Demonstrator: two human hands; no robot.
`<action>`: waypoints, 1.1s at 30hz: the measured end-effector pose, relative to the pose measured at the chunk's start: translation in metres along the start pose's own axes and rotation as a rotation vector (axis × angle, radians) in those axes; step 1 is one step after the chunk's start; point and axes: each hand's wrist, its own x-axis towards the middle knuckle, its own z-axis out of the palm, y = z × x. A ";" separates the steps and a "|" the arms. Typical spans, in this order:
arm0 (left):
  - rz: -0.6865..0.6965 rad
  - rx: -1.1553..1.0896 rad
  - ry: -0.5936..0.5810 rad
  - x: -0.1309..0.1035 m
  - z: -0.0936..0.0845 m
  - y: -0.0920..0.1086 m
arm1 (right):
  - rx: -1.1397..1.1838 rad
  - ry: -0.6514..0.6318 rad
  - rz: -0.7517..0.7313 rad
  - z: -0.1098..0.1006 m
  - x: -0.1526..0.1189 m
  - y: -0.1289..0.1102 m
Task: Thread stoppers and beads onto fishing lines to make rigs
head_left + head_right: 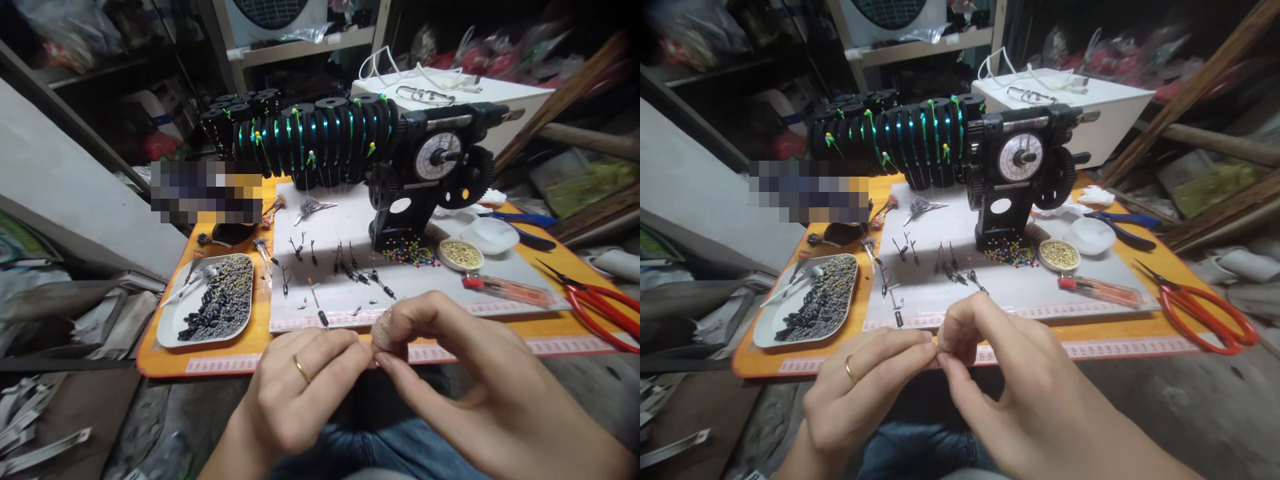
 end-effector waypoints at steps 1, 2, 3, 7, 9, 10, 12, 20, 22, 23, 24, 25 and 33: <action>-0.022 0.003 0.033 -0.001 0.001 0.001 | 0.063 0.014 0.023 0.003 0.001 0.000; -0.061 -0.008 0.068 -0.001 0.002 0.002 | 0.145 0.035 0.042 0.006 0.002 0.001; -0.111 -0.033 0.108 -0.002 0.004 0.003 | 0.242 0.064 0.055 0.010 0.004 0.001; -0.292 -0.246 0.179 -0.003 0.006 0.008 | 0.502 0.225 -0.055 0.024 0.005 0.007; -0.322 -0.327 0.176 -0.003 0.004 0.011 | 0.347 0.247 -0.240 0.024 0.003 0.010; -0.331 -0.350 0.176 -0.003 0.003 0.012 | 0.213 0.217 -0.337 0.022 0.002 0.012; -0.348 -0.361 0.176 -0.003 0.000 0.014 | -0.049 0.119 -0.469 0.016 -0.001 0.016; -0.336 -0.273 0.132 -0.003 -0.006 0.010 | -0.247 -0.041 -0.391 0.004 -0.001 0.023; -0.321 -0.257 0.124 -0.003 -0.006 0.008 | -0.231 -0.010 -0.355 0.006 -0.003 0.022; -0.316 -0.247 0.120 -0.004 -0.006 0.007 | -0.231 0.006 -0.344 0.007 -0.005 0.022; -0.313 -0.236 0.118 -0.004 -0.006 0.006 | -0.235 0.022 -0.330 0.008 -0.006 0.023; -0.312 -0.225 0.118 -0.003 -0.005 0.005 | -0.243 0.032 -0.320 0.008 -0.007 0.024; -0.271 -0.065 0.099 0.005 -0.002 0.007 | -0.483 0.075 -0.654 0.010 0.003 0.024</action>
